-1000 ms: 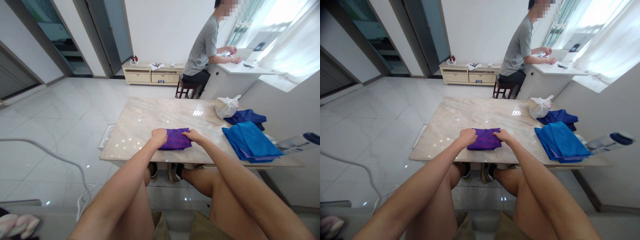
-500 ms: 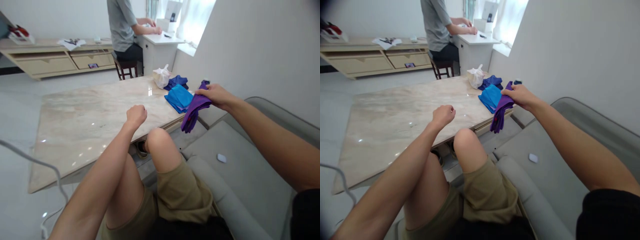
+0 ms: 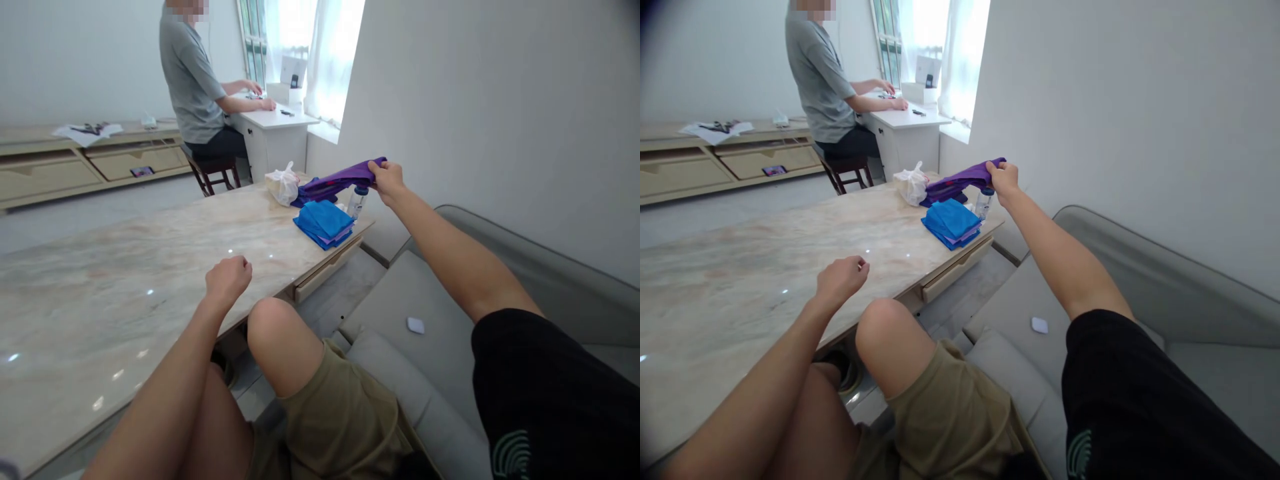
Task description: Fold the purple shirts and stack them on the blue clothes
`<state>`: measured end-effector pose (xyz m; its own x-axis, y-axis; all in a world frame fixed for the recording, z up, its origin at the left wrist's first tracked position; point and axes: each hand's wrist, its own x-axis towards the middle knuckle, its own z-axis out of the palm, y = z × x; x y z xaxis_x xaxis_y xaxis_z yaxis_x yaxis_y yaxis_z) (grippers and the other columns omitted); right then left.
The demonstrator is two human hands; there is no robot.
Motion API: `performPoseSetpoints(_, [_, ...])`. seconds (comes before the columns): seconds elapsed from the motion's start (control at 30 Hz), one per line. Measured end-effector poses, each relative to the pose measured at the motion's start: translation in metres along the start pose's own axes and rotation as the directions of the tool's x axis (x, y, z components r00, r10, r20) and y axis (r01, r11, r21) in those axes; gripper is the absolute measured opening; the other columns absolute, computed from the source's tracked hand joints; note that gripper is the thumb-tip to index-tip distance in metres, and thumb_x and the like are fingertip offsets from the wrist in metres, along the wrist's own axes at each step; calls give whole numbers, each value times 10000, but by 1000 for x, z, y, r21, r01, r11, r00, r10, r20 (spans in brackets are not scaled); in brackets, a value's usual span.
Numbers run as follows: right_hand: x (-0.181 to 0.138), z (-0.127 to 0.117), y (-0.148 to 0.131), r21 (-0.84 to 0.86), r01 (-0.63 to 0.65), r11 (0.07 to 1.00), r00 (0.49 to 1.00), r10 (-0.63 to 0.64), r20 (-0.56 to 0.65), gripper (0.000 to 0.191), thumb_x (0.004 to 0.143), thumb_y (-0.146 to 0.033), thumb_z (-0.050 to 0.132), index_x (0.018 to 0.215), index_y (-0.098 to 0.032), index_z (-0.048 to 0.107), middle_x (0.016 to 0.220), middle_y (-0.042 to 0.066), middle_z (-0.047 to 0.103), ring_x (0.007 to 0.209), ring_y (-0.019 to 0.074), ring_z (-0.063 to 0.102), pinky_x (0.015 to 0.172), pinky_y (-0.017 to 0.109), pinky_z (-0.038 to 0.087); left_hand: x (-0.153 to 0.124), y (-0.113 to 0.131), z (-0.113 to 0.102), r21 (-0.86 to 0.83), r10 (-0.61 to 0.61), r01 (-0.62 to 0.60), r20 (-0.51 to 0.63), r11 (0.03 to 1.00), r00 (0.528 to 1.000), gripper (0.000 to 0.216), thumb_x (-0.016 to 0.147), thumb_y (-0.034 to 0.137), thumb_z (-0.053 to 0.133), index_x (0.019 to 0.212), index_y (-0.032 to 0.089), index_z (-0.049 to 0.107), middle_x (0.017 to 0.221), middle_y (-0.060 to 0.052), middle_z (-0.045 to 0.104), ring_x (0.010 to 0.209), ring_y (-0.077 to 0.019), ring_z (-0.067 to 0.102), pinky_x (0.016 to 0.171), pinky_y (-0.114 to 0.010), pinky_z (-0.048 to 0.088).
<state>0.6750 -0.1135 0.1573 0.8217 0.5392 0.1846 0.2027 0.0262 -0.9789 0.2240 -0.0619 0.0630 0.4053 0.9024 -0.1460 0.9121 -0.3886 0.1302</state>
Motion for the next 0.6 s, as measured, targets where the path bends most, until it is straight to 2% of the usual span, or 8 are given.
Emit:
performPoseSetpoints(0.1, [-10,13,33,-86,-201,976,980,201,-11,202,1014,-224,794,1068,-179,604,799,-15,701,731,133,710,763,309,675,3,-3,0,6,-23,23,0,1000,1000,479,1037,387,446,1246,191,830,1274,-237,818,1193,-443,759,915,-460,591])
performPoseSetpoints(0.17, [-33,13,66,-178,-322,930,945,326,-8,183,994,-155,785,1059,-163,614,769,0,712,690,130,721,761,296,675,5,-4,1,17,-27,27,6,999,1000,477,1037,390,452,1250,191,829,1272,-235,818,1193,-444,758,920,-463,592])
performPoseSetpoints(0.23, [-58,6,98,-238,-380,894,921,390,-8,139,989,-120,759,1021,-157,629,729,5,704,653,122,719,746,265,667,6,-4,1,27,-23,23,8,999,1000,475,1040,390,450,1248,193,829,1269,-232,818,1188,-440,759,915,-459,593])
performPoseSetpoints(0.33, [-81,-10,133,-304,-412,859,902,432,-2,110,997,-132,740,973,-166,638,697,2,696,618,109,703,707,228,650,8,-3,1,44,-8,8,-7,999,1000,476,1050,395,439,1253,196,821,1262,-226,819,1176,-436,761,903,-453,591])
performPoseSetpoints(0.4, [-82,-17,145,-344,-406,847,901,434,4,132,987,-147,754,941,-175,634,708,6,710,620,104,700,701,219,643,9,-1,0,57,1,0,-16,998,1000,479,1059,399,430,1268,197,811,1250,-221,820,1164,-437,763,894,-454,588])
performPoseSetpoints(0.5, [-67,-18,149,-406,-350,844,923,385,6,134,975,-152,751,900,-180,644,767,29,742,670,114,713,745,235,644,11,3,-1,88,12,-10,-21,996,1000,484,1071,400,416,1282,198,802,1236,-223,818,1143,-435,767,884,-453,584])
performPoseSetpoints(0.6, [-43,-2,147,-471,-265,841,951,310,19,59,961,-136,732,922,-173,709,923,79,794,878,165,764,920,290,637,14,5,-3,116,31,-29,-20,993,999,490,1080,394,404,1283,187,800,1233,-236,812,1131,-432,769,884,-455,580])
